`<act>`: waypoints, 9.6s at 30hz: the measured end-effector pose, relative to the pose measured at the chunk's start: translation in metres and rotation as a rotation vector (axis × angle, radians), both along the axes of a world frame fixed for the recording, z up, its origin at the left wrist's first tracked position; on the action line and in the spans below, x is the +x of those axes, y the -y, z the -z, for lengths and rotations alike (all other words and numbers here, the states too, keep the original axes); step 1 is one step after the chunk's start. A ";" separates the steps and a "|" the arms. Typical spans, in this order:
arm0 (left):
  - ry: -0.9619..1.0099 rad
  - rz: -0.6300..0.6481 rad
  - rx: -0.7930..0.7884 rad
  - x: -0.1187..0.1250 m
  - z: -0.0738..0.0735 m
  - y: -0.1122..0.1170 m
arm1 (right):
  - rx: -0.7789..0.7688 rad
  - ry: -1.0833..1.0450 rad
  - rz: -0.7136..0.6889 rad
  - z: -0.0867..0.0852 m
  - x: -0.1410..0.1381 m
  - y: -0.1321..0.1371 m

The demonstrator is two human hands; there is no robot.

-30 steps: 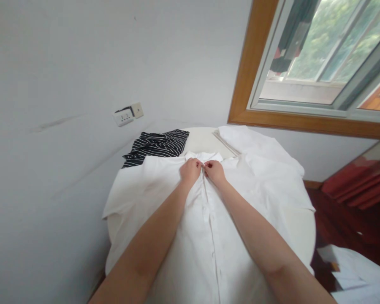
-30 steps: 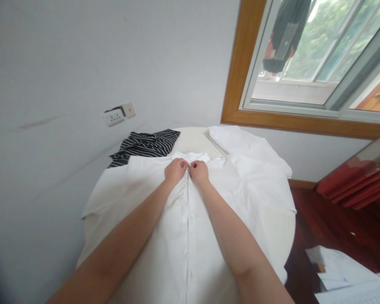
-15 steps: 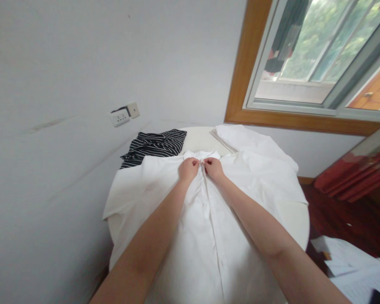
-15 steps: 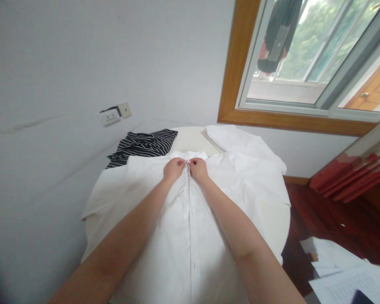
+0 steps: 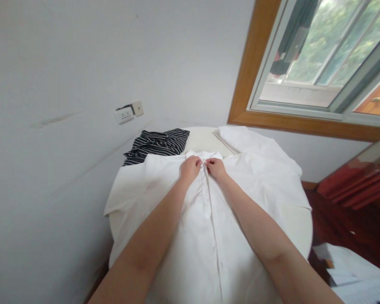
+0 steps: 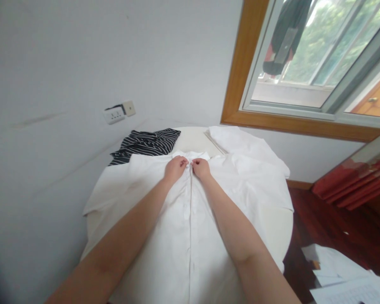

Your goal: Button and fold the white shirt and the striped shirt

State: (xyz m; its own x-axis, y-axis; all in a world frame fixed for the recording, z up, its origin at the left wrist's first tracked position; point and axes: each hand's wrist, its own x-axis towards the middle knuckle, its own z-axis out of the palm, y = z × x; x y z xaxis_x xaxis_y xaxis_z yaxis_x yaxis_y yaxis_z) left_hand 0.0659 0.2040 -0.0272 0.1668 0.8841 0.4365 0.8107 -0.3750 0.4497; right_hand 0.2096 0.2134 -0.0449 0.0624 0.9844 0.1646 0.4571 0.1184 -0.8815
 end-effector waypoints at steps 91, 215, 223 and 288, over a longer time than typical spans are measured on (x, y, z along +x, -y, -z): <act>-0.043 -0.206 -0.301 0.009 -0.016 0.005 | 0.083 0.597 0.037 -0.022 -0.012 0.024; -0.019 -0.138 -0.205 0.001 -0.002 -0.009 | -0.009 0.951 -0.193 -0.048 -0.010 -0.003; -0.021 -0.107 -0.160 0.001 0.002 -0.009 | -0.002 0.872 -0.226 -0.043 -0.004 -0.009; -0.452 0.417 0.146 -0.059 -0.038 -0.061 | 0.283 0.836 0.215 -0.035 0.033 -0.012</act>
